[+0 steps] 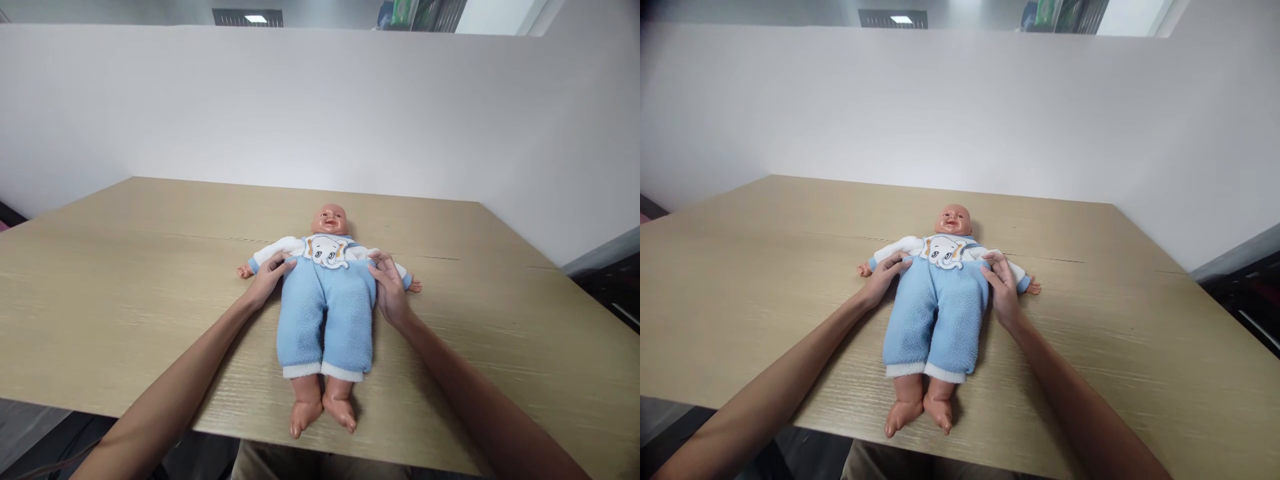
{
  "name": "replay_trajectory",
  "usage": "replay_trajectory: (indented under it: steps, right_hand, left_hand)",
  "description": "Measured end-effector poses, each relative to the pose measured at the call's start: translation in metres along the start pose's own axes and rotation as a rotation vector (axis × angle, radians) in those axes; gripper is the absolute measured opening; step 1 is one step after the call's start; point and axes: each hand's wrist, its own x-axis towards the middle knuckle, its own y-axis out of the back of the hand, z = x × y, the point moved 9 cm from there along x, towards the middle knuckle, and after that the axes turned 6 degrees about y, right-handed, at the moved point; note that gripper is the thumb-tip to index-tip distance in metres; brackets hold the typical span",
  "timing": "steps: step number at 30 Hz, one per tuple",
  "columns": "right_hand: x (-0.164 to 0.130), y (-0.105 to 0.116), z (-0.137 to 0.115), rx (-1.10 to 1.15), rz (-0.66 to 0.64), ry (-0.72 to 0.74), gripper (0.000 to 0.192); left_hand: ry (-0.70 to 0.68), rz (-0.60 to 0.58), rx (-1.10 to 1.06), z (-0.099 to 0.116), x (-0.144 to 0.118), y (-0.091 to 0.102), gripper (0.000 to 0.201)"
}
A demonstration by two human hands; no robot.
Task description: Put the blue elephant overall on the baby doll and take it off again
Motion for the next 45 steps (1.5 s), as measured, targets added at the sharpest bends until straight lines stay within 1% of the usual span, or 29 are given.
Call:
replay_trajectory:
  steps: [2,4,8,10,12,14,16,18,19,20,22,23,24,26,27,29,31,34,36,37,39,41,43,45]
  right_hand:
    - [0.002,0.001,0.000,-0.092,-0.029,0.019,0.023]
    - [0.004,0.002,-0.004,-0.271,-0.083,0.068,0.022]
    - [0.000,0.000,-0.023,-0.775,-0.198,0.252,0.023]
    - [-0.004,0.004,-0.030,-0.949,-0.228,0.324,0.023]
    - [-0.007,0.014,-0.035,-1.085,-0.241,0.365,0.023]
    - [-0.007,0.032,-0.038,-1.203,-0.231,0.395,0.026]
    - [-0.005,0.054,-0.039,-1.283,-0.211,0.420,0.035]
    - [-0.002,0.075,-0.036,-1.321,-0.228,0.434,0.052]
    - [0.000,0.084,-0.033,-1.326,-0.250,0.435,0.059]
    - [0.003,0.091,-0.030,-1.326,-0.275,0.433,0.063]
    - [0.006,0.100,-0.027,-1.317,-0.317,0.436,0.059]
    - [0.007,0.102,-0.028,-1.308,-0.325,0.445,0.054]
    - [0.008,0.101,-0.032,-1.292,-0.324,0.456,0.051]
    - [0.007,0.097,-0.045,-1.221,-0.279,0.474,0.050]
    - [0.007,0.095,-0.053,-1.163,-0.239,0.465,0.050]
    - [0.005,0.091,-0.062,-1.005,-0.169,0.388,0.052]
    - [0.004,0.089,-0.059,-0.799,-0.128,0.261,0.061]
    - [0.002,0.087,-0.037,-0.474,-0.099,0.081,0.086]
    - [-0.001,0.086,-0.018,-0.340,-0.108,-0.014,0.096]
    - [-0.003,0.085,-0.010,-0.318,-0.120,-0.053,0.097]
    - [-0.008,0.082,0.003,-0.352,-0.156,-0.103,0.089]
    - [-0.012,0.072,0.009,-0.419,-0.220,-0.114,0.072]
    - [-0.016,0.055,0.012,-0.448,-0.293,-0.110,0.059]
    - [-0.017,0.036,0.013,-0.426,-0.339,-0.109,0.051]
  left_hand:
    - [-0.007,0.019,0.022,0.000,0.001,0.001,0.032]
    - [-0.046,0.048,0.116,0.002,0.001,0.004,0.034]
    - [-0.190,0.161,0.539,0.010,-0.003,0.007,0.040]
    - [-0.225,0.208,0.691,0.012,-0.006,0.008,0.042]
    - [-0.236,0.266,0.758,0.017,-0.010,0.009,0.039]
    - [-0.244,0.344,0.787,0.028,-0.013,0.009,0.033]
    - [-0.261,0.401,0.794,0.046,-0.015,0.005,0.028]
    - [-0.302,0.398,0.799,0.069,-0.013,-0.010,0.025]
    - [-0.335,0.365,0.805,0.082,-0.010,-0.023,0.024]
    - [-0.374,0.308,0.810,0.093,-0.006,-0.039,0.024]
    - [-0.459,0.147,0.817,0.112,0.005,-0.077,0.025]
    - [-0.498,0.053,0.824,0.117,0.012,-0.098,0.028]
    - [-0.529,-0.043,0.837,0.119,0.019,-0.118,0.033]
    - [-0.558,-0.219,0.886,0.113,0.034,-0.155,0.048]
    - [-0.557,-0.286,0.919,0.108,0.042,-0.169,0.056]
    - [-0.540,-0.356,0.984,0.096,0.057,-0.187,0.067]
    - [-0.527,-0.355,1.026,0.089,0.066,-0.193,0.066]
    - [-0.532,-0.316,1.022,0.086,0.068,-0.189,0.050]
    - [-0.538,-0.287,0.979,0.087,0.066,-0.184,0.042]
    - [-0.537,-0.270,0.946,0.088,0.065,-0.180,0.040]
    - [-0.527,-0.234,0.857,0.090,0.065,-0.173,0.036]
    - [-0.510,-0.200,0.741,0.091,0.066,-0.165,0.032]
    - [-0.480,-0.179,0.589,0.093,0.067,-0.155,0.030]
    - [-0.432,-0.170,0.400,0.094,0.068,-0.142,0.032]
